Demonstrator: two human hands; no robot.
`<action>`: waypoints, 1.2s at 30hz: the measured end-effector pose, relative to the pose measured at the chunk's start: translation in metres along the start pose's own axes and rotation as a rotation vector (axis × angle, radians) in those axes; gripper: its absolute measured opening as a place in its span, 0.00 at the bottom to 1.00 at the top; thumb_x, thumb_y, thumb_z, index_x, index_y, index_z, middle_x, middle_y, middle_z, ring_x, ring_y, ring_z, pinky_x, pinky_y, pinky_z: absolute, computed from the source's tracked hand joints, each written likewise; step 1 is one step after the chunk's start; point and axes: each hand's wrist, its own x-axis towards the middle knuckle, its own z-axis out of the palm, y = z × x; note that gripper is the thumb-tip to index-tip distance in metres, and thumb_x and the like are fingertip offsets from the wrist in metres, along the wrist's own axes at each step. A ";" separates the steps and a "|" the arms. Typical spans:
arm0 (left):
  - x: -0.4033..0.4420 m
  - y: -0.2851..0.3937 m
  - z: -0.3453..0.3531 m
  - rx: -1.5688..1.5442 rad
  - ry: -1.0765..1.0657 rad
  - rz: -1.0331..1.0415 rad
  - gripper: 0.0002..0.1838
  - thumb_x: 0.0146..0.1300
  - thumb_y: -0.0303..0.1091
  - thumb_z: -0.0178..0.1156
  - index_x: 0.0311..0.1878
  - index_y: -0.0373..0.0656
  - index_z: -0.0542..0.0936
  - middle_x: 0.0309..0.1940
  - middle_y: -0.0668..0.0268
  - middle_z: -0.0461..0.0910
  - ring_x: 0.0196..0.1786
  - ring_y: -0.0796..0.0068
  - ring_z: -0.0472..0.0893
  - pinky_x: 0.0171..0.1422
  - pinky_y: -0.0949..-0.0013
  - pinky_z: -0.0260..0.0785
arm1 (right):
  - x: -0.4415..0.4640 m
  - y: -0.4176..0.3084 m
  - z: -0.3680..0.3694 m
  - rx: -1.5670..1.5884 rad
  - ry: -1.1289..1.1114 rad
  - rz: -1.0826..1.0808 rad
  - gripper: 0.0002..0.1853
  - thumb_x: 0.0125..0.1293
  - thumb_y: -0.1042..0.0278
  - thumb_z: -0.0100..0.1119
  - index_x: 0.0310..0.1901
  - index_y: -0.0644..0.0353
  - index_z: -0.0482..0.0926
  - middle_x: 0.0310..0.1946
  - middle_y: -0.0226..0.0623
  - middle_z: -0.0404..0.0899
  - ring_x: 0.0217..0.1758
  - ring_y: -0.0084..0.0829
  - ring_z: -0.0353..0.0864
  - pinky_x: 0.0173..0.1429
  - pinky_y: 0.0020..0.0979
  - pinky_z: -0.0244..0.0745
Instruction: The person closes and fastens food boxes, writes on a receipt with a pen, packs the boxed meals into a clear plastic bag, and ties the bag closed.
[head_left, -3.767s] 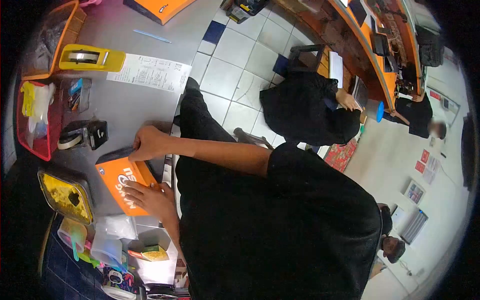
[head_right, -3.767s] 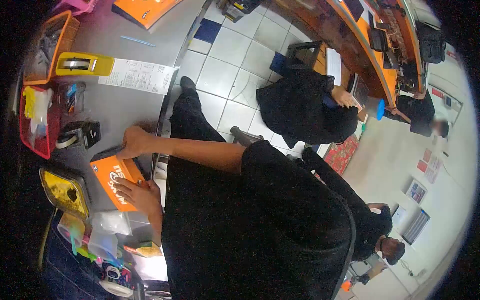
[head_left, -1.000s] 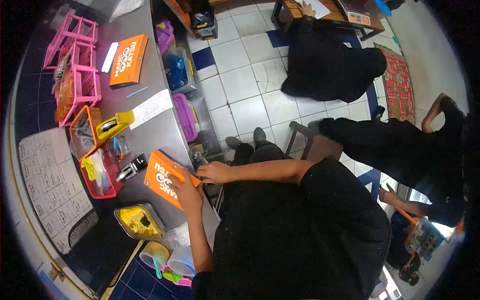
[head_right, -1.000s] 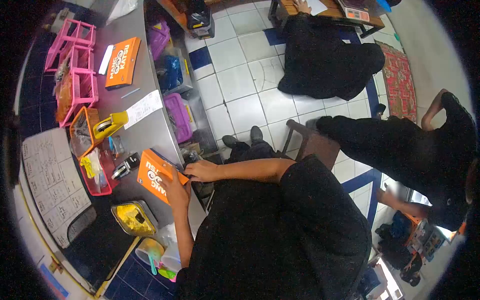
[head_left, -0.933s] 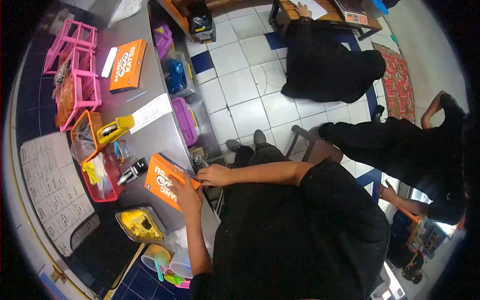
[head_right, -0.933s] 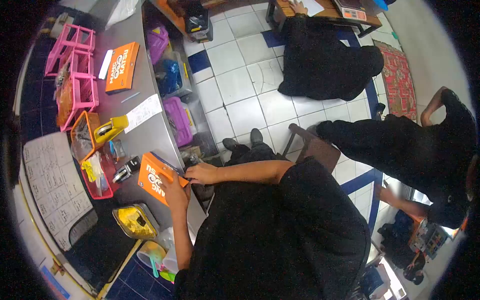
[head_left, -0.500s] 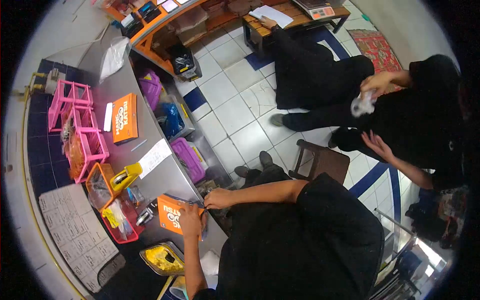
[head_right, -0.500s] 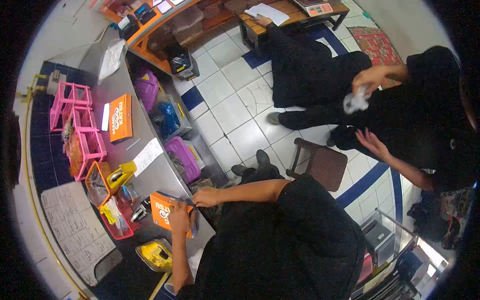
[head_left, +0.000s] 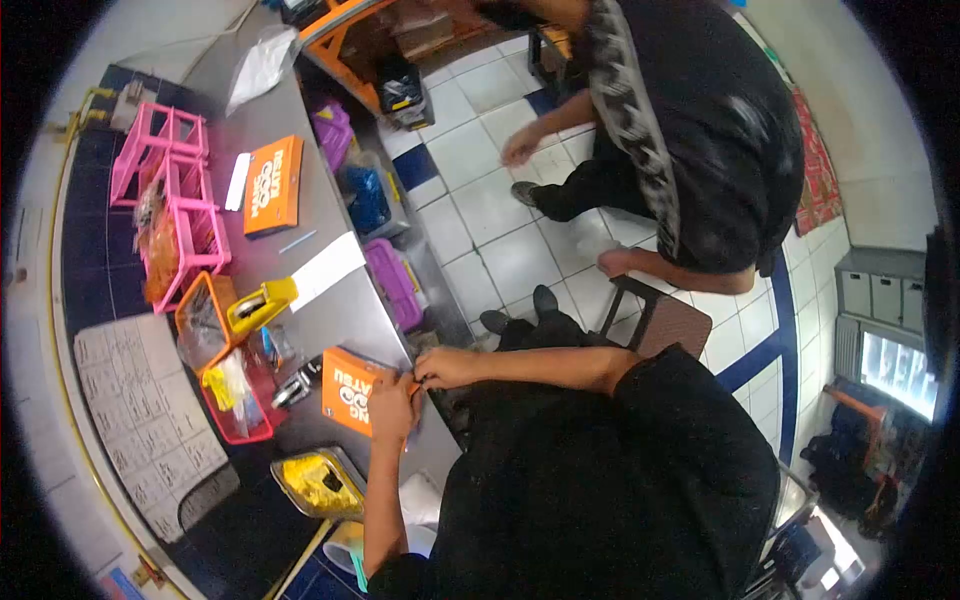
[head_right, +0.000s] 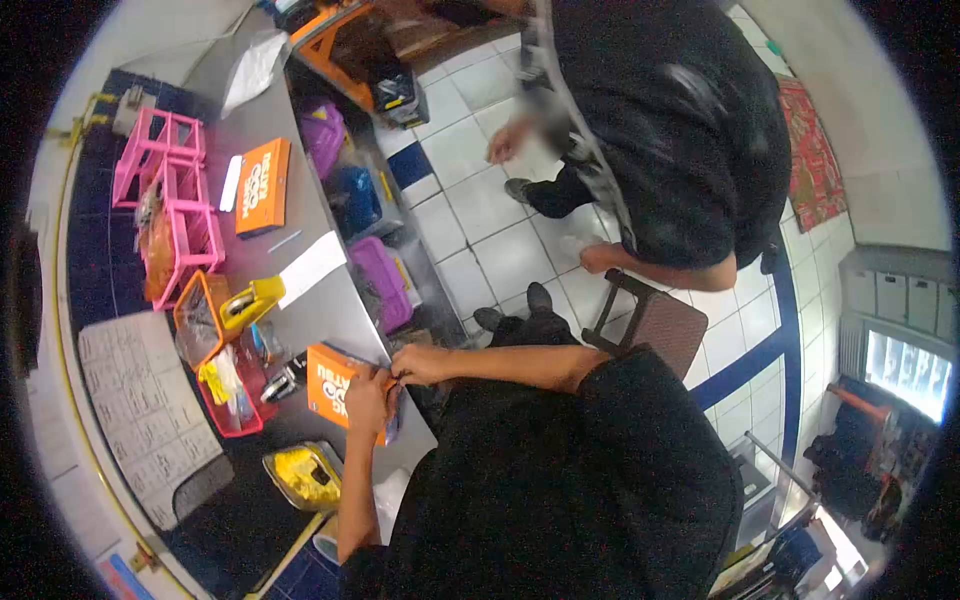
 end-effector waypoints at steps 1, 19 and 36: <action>0.002 0.002 -0.002 -0.002 0.017 0.000 0.15 0.57 0.39 0.69 0.45 0.46 0.81 0.44 0.57 0.78 0.47 0.47 0.78 0.47 0.51 0.76 | 0.000 0.000 -0.001 -0.013 0.015 -0.023 0.11 0.57 0.68 0.69 0.38 0.64 0.80 0.36 0.45 0.79 0.43 0.50 0.81 0.47 0.46 0.75; 0.003 0.006 0.007 -0.040 0.091 0.004 0.12 0.56 0.35 0.68 0.43 0.47 0.81 0.44 0.57 0.77 0.46 0.48 0.79 0.48 0.50 0.74 | 0.012 0.020 0.006 0.010 -0.018 0.154 0.10 0.50 0.63 0.76 0.33 0.56 0.87 0.32 0.40 0.87 0.36 0.42 0.87 0.40 0.41 0.79; 0.005 0.023 0.001 0.016 0.049 -0.092 0.18 0.53 0.34 0.64 0.50 0.50 0.83 0.45 0.59 0.77 0.45 0.48 0.78 0.46 0.52 0.77 | 0.025 0.036 0.008 0.159 -0.102 0.210 0.08 0.51 0.69 0.75 0.31 0.62 0.87 0.24 0.38 0.87 0.29 0.28 0.88 0.34 0.33 0.81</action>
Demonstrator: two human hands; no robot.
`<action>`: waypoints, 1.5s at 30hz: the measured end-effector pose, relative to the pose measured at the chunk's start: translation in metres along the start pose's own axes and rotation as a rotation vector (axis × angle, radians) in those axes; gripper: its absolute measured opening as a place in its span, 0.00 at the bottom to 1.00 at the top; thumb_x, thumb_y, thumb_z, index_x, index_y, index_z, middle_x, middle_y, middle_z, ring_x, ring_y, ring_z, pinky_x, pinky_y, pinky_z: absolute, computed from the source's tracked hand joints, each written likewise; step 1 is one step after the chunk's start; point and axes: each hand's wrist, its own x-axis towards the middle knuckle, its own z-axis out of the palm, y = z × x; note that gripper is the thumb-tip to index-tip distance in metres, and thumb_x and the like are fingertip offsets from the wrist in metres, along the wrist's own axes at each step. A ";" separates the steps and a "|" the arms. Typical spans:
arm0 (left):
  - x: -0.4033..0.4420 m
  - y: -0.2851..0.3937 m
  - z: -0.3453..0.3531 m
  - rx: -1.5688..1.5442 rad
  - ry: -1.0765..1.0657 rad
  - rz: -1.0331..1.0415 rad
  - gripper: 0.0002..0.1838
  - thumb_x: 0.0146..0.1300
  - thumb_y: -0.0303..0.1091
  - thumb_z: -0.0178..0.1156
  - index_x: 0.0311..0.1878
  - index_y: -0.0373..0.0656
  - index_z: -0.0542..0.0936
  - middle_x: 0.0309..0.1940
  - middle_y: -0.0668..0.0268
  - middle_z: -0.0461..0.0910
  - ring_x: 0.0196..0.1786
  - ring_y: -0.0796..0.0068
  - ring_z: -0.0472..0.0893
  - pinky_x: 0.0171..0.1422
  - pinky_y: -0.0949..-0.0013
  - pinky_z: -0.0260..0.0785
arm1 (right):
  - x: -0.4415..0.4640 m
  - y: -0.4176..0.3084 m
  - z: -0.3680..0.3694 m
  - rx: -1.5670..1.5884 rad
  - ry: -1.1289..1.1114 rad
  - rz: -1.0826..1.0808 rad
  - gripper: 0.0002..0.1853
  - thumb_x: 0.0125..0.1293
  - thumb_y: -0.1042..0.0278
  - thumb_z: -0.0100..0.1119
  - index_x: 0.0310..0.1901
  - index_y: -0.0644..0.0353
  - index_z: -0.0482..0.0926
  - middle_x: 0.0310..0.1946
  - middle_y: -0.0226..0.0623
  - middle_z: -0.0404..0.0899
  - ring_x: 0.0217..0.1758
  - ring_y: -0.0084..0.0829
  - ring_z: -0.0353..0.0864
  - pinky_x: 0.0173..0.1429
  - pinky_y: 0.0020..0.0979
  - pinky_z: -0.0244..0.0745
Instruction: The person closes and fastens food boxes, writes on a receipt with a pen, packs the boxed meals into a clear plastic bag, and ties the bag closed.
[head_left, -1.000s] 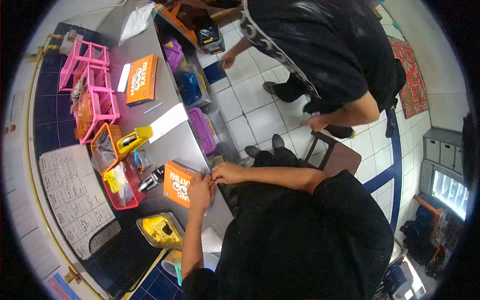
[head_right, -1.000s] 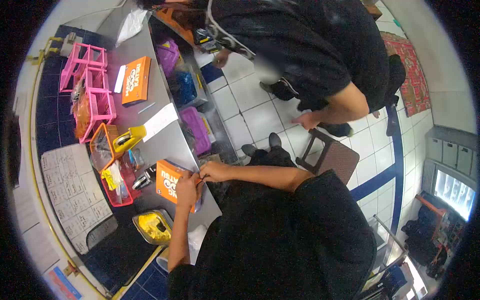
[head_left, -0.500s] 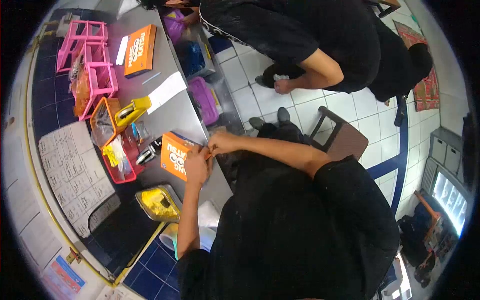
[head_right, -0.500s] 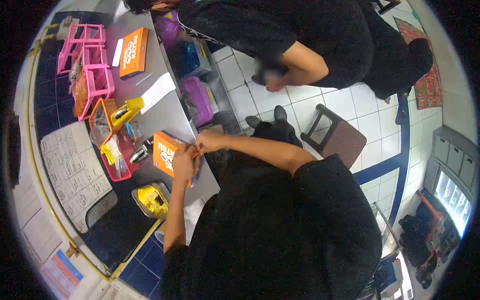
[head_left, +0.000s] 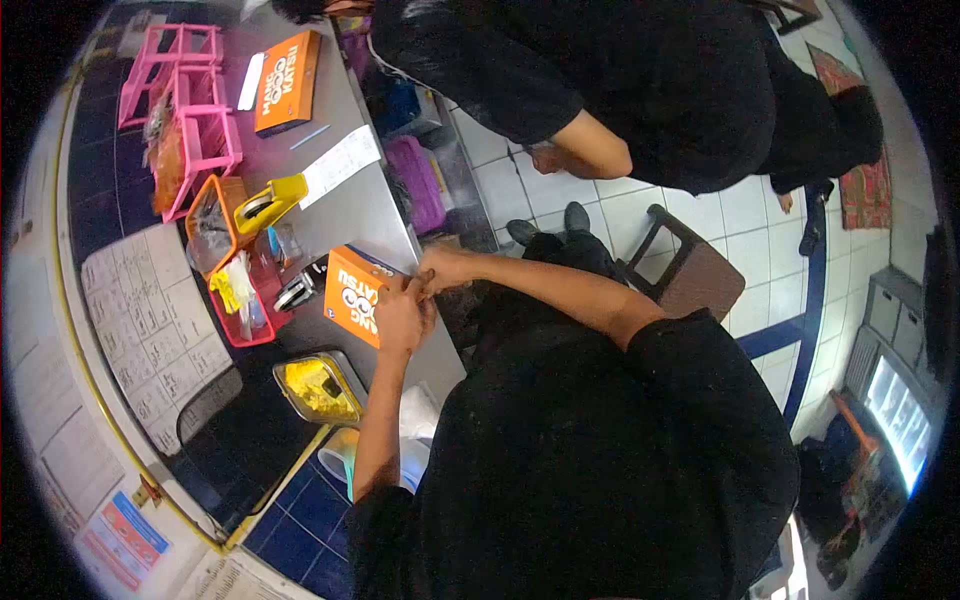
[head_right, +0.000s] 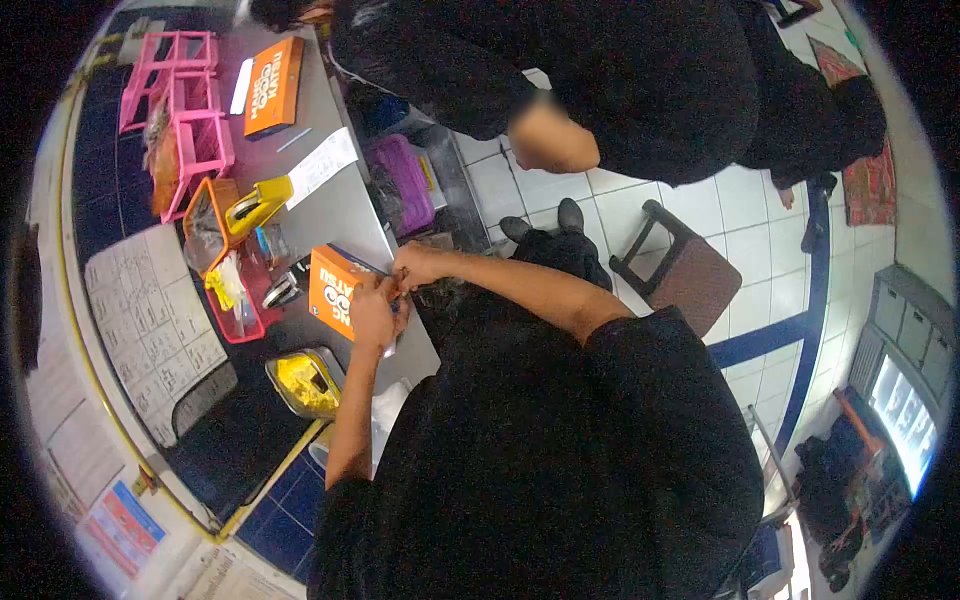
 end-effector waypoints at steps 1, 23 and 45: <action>0.000 0.002 -0.001 0.014 0.006 -0.004 0.19 0.53 0.34 0.64 0.50 0.50 0.83 0.45 0.59 0.77 0.45 0.48 0.78 0.46 0.52 0.77 | 0.000 -0.001 -0.001 -0.017 0.001 -0.014 0.08 0.51 0.69 0.76 0.31 0.62 0.86 0.24 0.38 0.87 0.29 0.28 0.88 0.34 0.33 0.80; -0.013 -0.004 0.019 0.040 0.043 -0.036 0.22 0.51 0.30 0.64 0.53 0.49 0.81 0.43 0.58 0.74 0.46 0.49 0.77 0.45 0.53 0.78 | -0.006 -0.006 0.000 0.014 0.009 0.041 0.12 0.53 0.65 0.76 0.30 0.65 0.84 0.26 0.37 0.87 0.30 0.28 0.86 0.35 0.33 0.78; -0.009 0.003 0.019 0.071 0.125 -0.071 0.17 0.45 0.34 0.65 0.42 0.45 0.80 0.41 0.58 0.75 0.44 0.49 0.77 0.46 0.51 0.75 | -0.009 0.001 0.020 -0.002 0.086 0.097 0.15 0.47 0.61 0.80 0.31 0.60 0.87 0.28 0.41 0.87 0.32 0.35 0.87 0.38 0.36 0.81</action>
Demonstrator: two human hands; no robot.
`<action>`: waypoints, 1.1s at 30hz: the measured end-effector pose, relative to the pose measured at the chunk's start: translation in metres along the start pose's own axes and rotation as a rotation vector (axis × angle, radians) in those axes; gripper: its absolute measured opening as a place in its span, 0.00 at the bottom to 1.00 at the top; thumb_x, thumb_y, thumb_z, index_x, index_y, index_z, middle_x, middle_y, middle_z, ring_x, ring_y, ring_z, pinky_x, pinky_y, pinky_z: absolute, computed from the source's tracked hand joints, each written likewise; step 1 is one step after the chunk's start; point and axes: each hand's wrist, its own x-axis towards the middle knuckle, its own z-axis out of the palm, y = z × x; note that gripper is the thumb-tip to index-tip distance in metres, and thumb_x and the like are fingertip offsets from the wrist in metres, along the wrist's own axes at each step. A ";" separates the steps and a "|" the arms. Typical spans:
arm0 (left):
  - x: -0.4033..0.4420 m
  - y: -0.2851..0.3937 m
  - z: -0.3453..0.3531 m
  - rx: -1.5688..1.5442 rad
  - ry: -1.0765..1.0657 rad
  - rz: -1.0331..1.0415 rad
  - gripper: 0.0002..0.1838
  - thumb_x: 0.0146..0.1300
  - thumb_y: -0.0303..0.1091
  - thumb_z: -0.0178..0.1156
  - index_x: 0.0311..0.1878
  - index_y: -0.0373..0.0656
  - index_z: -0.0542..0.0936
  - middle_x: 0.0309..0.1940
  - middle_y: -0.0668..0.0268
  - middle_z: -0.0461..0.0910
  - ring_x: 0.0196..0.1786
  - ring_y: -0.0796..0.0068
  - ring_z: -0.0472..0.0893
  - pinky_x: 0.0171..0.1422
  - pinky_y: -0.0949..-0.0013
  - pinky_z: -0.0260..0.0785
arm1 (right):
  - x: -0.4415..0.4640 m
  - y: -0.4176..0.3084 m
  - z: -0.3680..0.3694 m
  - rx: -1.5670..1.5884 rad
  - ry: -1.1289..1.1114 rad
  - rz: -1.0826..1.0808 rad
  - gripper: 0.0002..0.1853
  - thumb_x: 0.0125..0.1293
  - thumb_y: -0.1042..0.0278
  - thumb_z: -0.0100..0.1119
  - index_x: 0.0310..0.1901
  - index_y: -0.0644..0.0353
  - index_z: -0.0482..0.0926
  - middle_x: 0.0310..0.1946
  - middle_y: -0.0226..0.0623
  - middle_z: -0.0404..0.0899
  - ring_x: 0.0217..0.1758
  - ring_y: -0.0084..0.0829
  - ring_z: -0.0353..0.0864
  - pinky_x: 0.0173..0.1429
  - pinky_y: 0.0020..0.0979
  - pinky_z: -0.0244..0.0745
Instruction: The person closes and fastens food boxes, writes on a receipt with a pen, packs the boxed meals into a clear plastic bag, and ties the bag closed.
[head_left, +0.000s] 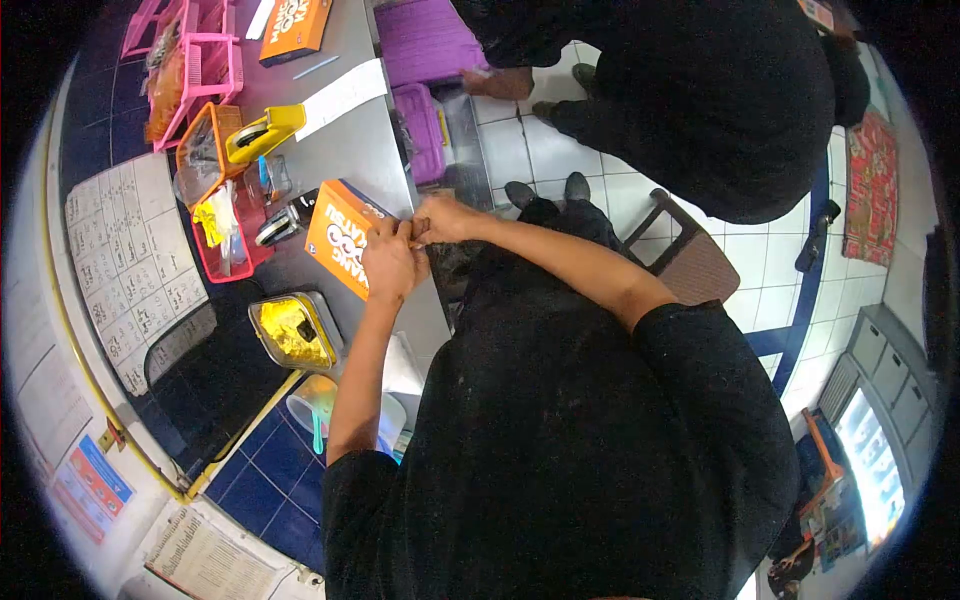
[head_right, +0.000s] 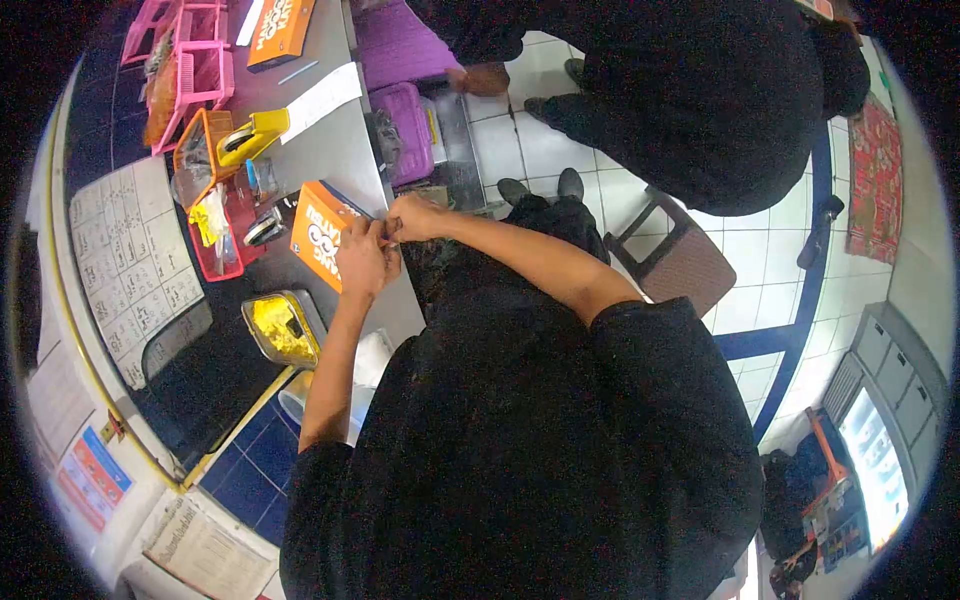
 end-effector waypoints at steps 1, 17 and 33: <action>0.000 0.001 -0.001 0.001 -0.003 -0.015 0.17 0.45 0.34 0.65 0.42 0.45 0.80 0.41 0.57 0.75 0.44 0.49 0.77 0.46 0.51 0.75 | -0.001 -0.003 -0.001 -0.014 -0.008 0.020 0.14 0.47 0.61 0.80 0.31 0.60 0.87 0.28 0.41 0.87 0.32 0.35 0.87 0.38 0.36 0.81; -0.003 0.009 -0.008 0.024 -0.096 0.010 0.23 0.42 0.35 0.65 0.46 0.42 0.78 0.45 0.56 0.75 0.48 0.48 0.76 0.49 0.50 0.75 | 0.003 0.002 0.005 -0.024 0.019 0.004 0.13 0.47 0.60 0.78 0.30 0.58 0.88 0.25 0.41 0.86 0.28 0.35 0.86 0.37 0.37 0.80; -0.016 -0.011 0.037 -0.102 0.150 0.124 0.26 0.55 0.33 0.64 0.58 0.37 0.74 0.56 0.52 0.75 0.50 0.48 0.74 0.55 0.51 0.69 | -0.015 0.001 -0.005 0.251 0.054 0.115 0.15 0.55 0.66 0.73 0.41 0.63 0.83 0.33 0.39 0.88 0.35 0.27 0.86 0.42 0.31 0.81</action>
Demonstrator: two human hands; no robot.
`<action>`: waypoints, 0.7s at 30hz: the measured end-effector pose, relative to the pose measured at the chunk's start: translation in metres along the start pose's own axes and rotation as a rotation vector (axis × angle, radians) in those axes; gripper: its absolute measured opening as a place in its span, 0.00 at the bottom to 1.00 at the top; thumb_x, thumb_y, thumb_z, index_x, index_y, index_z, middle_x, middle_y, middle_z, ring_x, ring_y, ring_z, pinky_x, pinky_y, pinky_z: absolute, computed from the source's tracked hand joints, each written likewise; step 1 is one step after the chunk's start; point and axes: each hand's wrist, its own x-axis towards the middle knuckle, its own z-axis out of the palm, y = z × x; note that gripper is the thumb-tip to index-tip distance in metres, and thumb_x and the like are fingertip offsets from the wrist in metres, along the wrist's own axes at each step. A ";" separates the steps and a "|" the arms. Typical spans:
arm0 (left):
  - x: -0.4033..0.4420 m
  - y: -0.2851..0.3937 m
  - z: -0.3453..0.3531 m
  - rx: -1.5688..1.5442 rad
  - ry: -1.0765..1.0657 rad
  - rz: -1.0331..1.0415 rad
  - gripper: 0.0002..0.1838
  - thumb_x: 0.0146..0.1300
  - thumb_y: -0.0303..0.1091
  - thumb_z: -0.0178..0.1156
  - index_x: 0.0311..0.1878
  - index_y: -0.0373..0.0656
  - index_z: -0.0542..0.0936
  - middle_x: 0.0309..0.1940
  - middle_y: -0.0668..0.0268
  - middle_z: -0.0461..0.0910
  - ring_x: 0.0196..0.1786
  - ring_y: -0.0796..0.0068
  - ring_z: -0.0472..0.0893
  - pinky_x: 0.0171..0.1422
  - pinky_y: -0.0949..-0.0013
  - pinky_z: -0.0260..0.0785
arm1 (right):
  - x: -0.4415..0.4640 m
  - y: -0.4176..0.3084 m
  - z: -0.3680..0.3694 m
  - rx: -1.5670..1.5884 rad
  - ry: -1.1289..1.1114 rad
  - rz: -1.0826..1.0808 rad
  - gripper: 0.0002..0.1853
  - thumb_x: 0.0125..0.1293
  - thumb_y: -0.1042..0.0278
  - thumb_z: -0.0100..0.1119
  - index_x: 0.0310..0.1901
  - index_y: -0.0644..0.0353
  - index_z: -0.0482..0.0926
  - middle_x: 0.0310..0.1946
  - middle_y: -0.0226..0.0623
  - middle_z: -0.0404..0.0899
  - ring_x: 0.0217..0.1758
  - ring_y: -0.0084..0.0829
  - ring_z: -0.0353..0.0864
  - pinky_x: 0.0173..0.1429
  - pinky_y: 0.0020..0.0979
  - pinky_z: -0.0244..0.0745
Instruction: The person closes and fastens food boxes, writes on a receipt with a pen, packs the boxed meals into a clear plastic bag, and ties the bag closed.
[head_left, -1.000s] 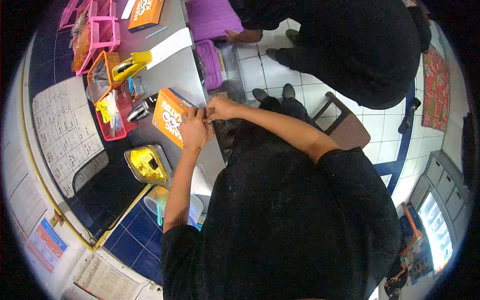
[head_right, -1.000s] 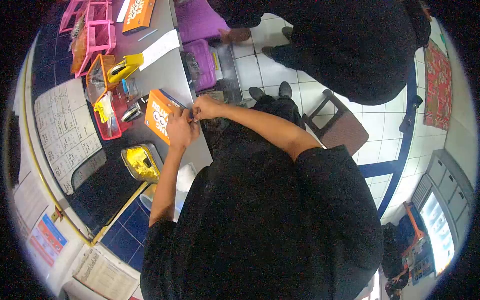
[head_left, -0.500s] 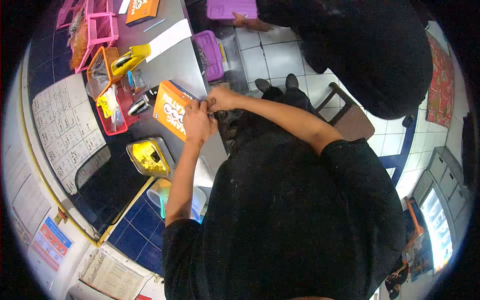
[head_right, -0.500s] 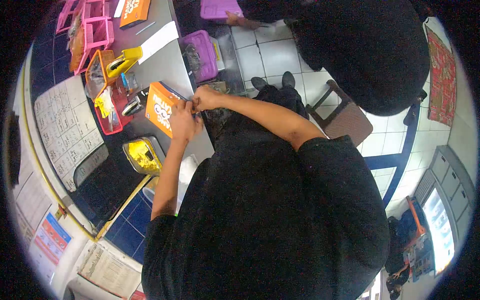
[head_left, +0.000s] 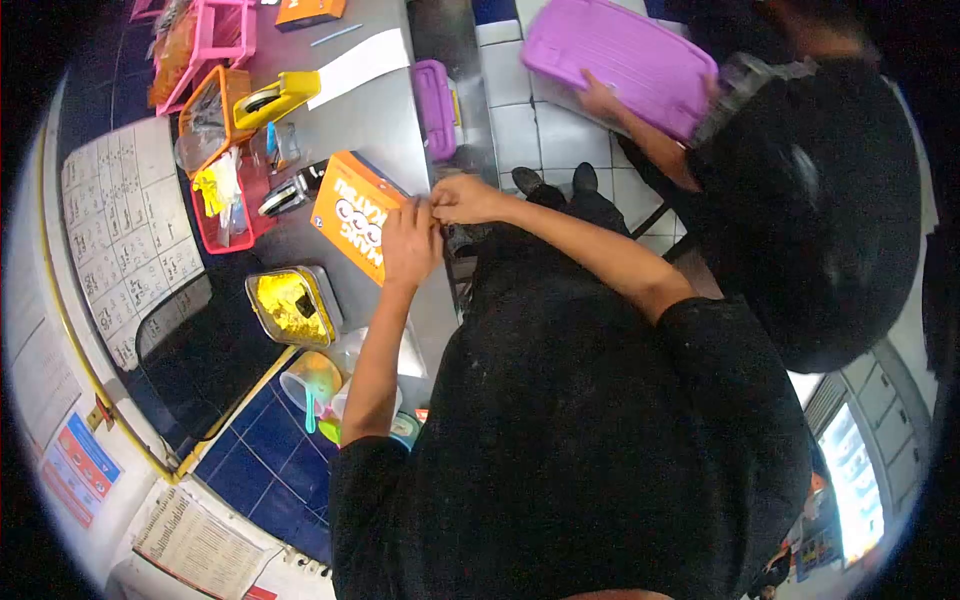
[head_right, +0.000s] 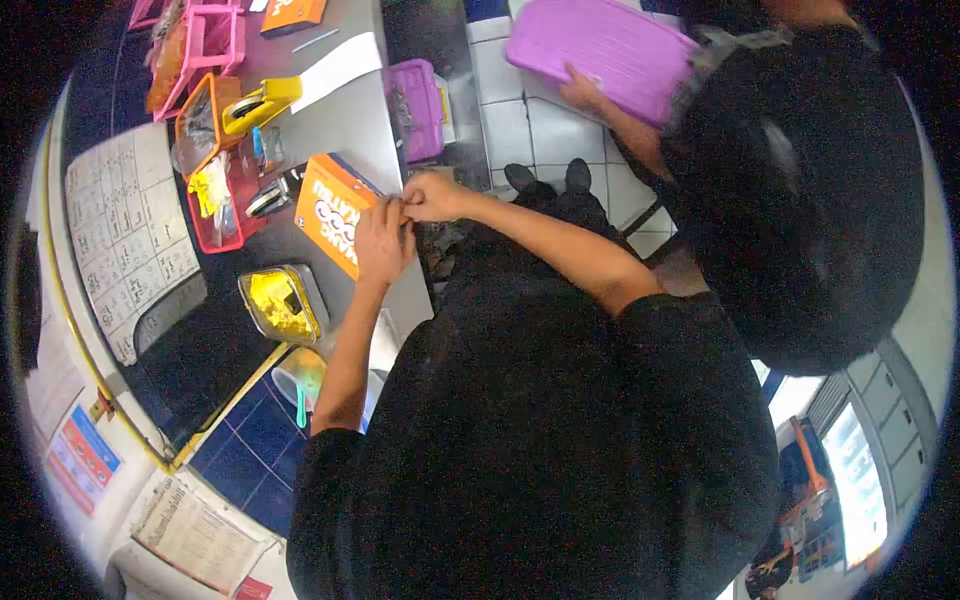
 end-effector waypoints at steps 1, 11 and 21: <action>-0.004 -0.003 0.003 -0.006 0.036 0.007 0.27 0.56 0.33 0.64 0.59 0.36 0.73 0.58 0.51 0.74 0.51 0.47 0.74 0.56 0.51 0.69 | -0.003 -0.015 0.000 -0.047 0.062 -0.003 0.16 0.56 0.66 0.72 0.44 0.63 0.83 0.34 0.39 0.88 0.36 0.26 0.86 0.43 0.30 0.81; -0.017 0.003 0.034 -0.374 0.533 -0.427 0.30 0.58 0.27 0.57 0.66 0.30 0.69 0.63 0.38 0.65 0.61 0.38 0.69 0.66 0.46 0.62 | 0.086 -0.108 0.022 -0.621 0.051 -0.233 0.28 0.71 0.58 0.55 0.70 0.56 0.67 0.59 0.52 0.73 0.56 0.52 0.79 0.57 0.47 0.78; -0.016 0.009 0.015 -0.131 0.324 -0.854 0.40 0.62 0.51 0.57 0.76 0.46 0.64 0.77 0.39 0.51 0.78 0.37 0.51 0.78 0.36 0.41 | 0.138 -0.094 0.045 -0.611 -0.218 -0.344 0.24 0.69 0.63 0.60 0.65 0.55 0.69 0.52 0.50 0.74 0.52 0.51 0.79 0.54 0.44 0.78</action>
